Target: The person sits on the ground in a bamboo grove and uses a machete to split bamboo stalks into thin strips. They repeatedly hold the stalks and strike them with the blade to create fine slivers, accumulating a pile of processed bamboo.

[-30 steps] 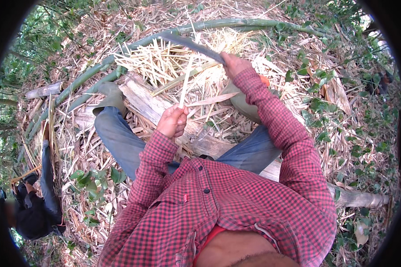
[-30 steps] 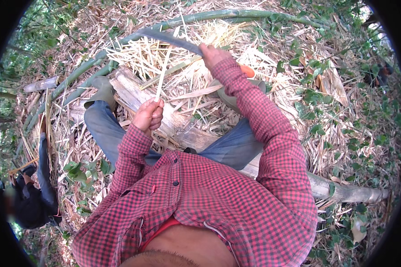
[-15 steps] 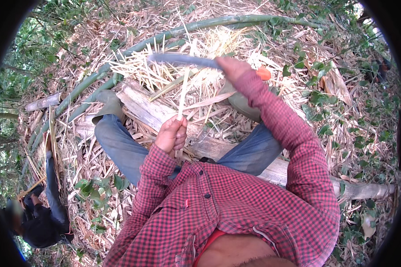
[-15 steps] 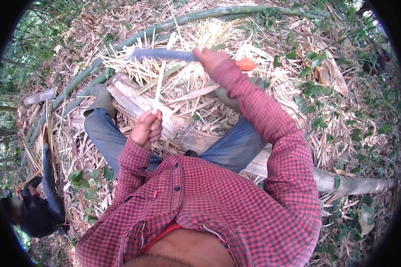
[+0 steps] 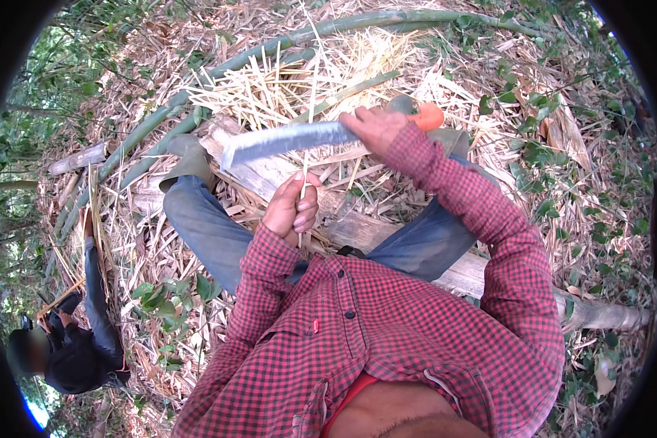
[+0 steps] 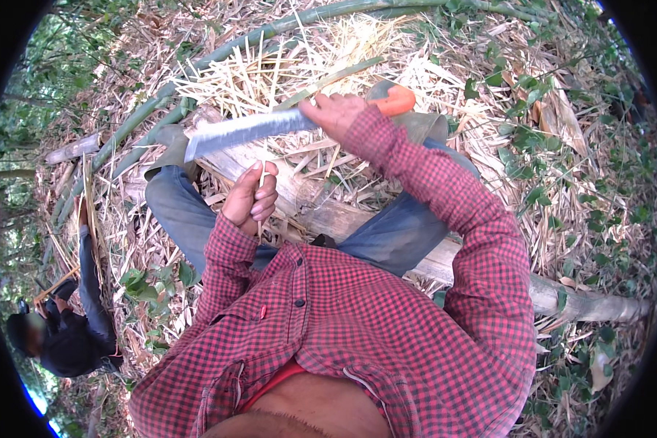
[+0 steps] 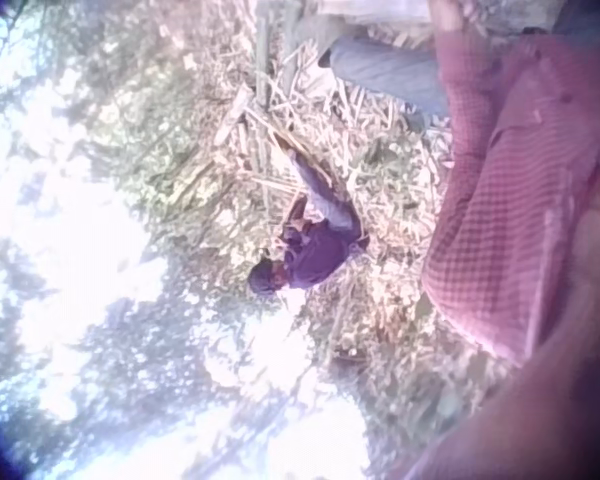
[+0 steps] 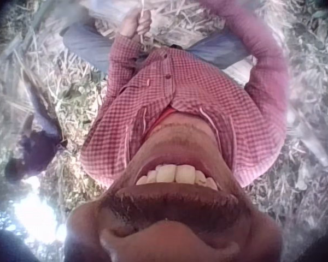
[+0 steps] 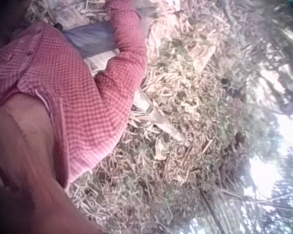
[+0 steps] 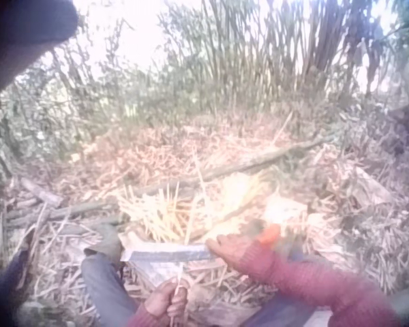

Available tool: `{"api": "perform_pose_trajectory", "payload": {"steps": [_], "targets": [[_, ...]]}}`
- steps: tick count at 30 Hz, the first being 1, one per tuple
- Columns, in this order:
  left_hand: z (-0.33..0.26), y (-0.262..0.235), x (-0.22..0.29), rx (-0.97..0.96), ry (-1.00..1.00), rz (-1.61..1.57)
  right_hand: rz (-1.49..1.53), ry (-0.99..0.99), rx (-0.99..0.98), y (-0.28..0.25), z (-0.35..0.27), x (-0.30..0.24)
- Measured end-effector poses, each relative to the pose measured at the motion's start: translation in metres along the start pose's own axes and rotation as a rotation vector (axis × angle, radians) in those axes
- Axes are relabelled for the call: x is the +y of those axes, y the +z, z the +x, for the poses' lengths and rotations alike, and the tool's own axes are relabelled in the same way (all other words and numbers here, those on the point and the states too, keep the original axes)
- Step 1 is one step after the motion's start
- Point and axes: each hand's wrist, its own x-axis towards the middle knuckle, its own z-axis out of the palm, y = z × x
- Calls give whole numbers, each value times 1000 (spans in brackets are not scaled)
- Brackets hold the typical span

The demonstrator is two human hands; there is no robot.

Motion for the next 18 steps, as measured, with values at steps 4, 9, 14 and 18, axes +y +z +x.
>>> {"api": "perform_pose_trajectory", "payload": {"steps": [4, 9, 14, 18], "targets": [[-9, 0, -5, 45, 27, 34, -52, 339, -243, 18, 26, 47], [-11, -4, -9, 46, 19, 44, -51, 266, -167, 27, 19, 54], [-31, 1, -4, 46, -41, 66, -46, 571, -161, 31, 19, 101], [-20, -20, -2, 87, -35, 126, 119, 576, -178, 8, 23, 83]]}}
